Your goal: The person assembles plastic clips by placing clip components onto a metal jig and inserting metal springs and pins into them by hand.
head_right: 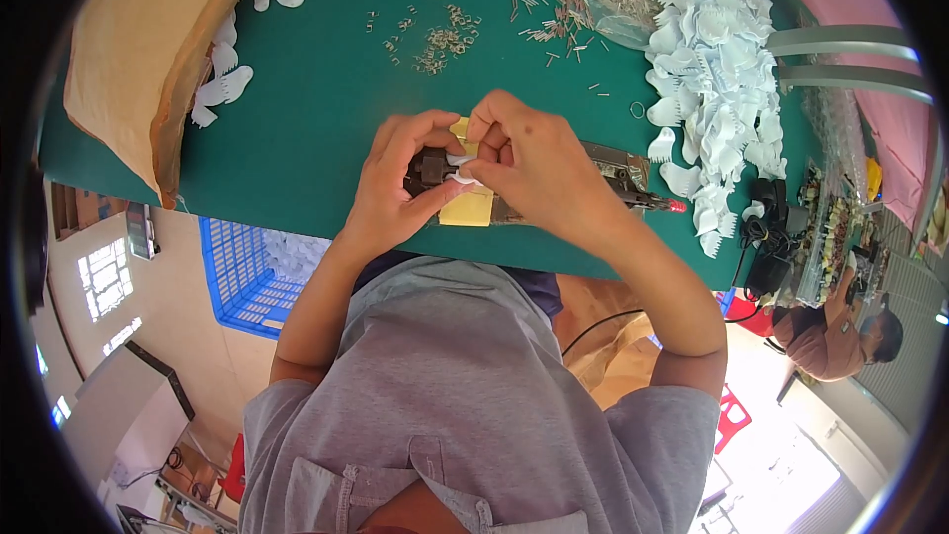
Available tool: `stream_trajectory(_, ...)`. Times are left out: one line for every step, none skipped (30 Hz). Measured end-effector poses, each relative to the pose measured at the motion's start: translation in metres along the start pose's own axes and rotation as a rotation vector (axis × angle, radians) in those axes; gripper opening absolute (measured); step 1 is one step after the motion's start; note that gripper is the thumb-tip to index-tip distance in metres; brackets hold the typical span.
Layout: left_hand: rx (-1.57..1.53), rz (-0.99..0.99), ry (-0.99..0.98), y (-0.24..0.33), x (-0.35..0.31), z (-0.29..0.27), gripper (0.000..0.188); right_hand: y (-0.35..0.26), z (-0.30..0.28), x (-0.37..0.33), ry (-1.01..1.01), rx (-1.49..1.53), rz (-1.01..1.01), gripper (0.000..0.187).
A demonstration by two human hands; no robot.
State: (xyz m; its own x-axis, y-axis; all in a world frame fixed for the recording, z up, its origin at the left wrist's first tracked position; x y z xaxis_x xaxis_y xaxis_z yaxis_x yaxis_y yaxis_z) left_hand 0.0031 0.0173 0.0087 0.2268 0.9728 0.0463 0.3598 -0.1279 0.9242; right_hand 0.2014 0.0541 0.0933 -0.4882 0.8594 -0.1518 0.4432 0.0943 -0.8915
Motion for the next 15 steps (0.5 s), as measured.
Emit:
stream_trajectory(-0.007, -0.008, -0.010, 0.000, 0.000, 0.000, 0.064, 0.001, -0.003, 0.005, -0.075, 0.035, 0.053, 0.029)
stream_trajectory(-0.001, 0.000, -0.011, 0.001, 0.000, 0.000, 0.064, 0.002, -0.006, 0.009, -0.067, 0.036, 0.045, 0.029)
stream_trajectory(-0.030, -0.029, -0.009, 0.002, -0.001, 0.002, 0.059, 0.003, -0.008, 0.011, -0.118, 0.008, 0.050, 0.028)
stream_trajectory(-0.059, -0.056, -0.008, 0.003, 0.000, 0.002, 0.054, 0.004, -0.010, 0.013, -0.167, -0.019, 0.054, 0.028)
stream_trajectory(-0.051, -0.043, -0.013, 0.003, 0.001, 0.003, 0.054, 0.006, -0.011, 0.013, -0.153, -0.020, 0.046, 0.028)
stream_trajectory(-0.002, 0.000, -0.001, 0.003, 0.003, 0.004, 0.047, 0.009, -0.010, 0.013, -0.155, -0.045, 0.036, 0.028)
stream_trajectory(0.046, 0.044, 0.010, 0.003, 0.005, 0.004, 0.039, 0.009, -0.011, 0.012, -0.155, -0.070, 0.026, 0.029)
stream_trajectory(0.051, 0.060, -0.001, 0.005, 0.008, 0.004, 0.039, 0.008, -0.014, 0.009, -0.136, -0.070, 0.023, 0.029)
stream_trajectory(0.064, 0.068, -0.018, 0.004, 0.009, 0.003, 0.031, 0.008, -0.014, 0.007, -0.129, -0.045, -0.034, 0.028)
stream_trajectory(0.075, 0.076, -0.035, 0.005, 0.010, 0.002, 0.024, 0.008, -0.015, 0.004, -0.122, -0.021, -0.090, 0.028)
stream_trajectory(0.078, 0.086, -0.047, 0.006, 0.010, 0.003, 0.024, 0.011, -0.020, -0.009, 0.053, 0.010, -0.133, 0.026)
stream_trajectory(0.066, 0.082, -0.037, 0.007, 0.009, 0.003, 0.022, 0.018, -0.028, -0.029, 0.217, 0.041, -0.179, 0.026)
stream_trajectory(0.061, 0.067, -0.015, 0.007, 0.007, 0.002, 0.020, 0.030, -0.039, -0.050, 0.397, -0.077, -0.201, 0.027)
stream_trajectory(0.061, 0.064, -0.013, 0.008, 0.007, 0.004, 0.020, 0.043, -0.053, -0.080, 0.586, -0.202, -0.214, 0.029)
stream_trajectory(0.034, 0.079, 0.006, 0.007, 0.006, 0.005, 0.021, 0.068, -0.062, -0.115, 0.637, -0.361, -0.165, 0.030)
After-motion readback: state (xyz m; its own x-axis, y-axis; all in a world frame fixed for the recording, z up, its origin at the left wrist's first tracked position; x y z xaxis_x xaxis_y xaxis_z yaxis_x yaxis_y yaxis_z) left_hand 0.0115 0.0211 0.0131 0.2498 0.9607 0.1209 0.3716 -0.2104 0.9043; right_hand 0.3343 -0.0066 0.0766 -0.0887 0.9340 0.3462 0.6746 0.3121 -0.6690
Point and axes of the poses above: each hand's wrist, its own x-axis towards the middle knuckle, its own z-axis out of the palm, y = z × x, the point moved 1 cm from there along x, towards the middle knuckle, and after that the axes turned 13 degrees about -z, right-handed, at the moved point
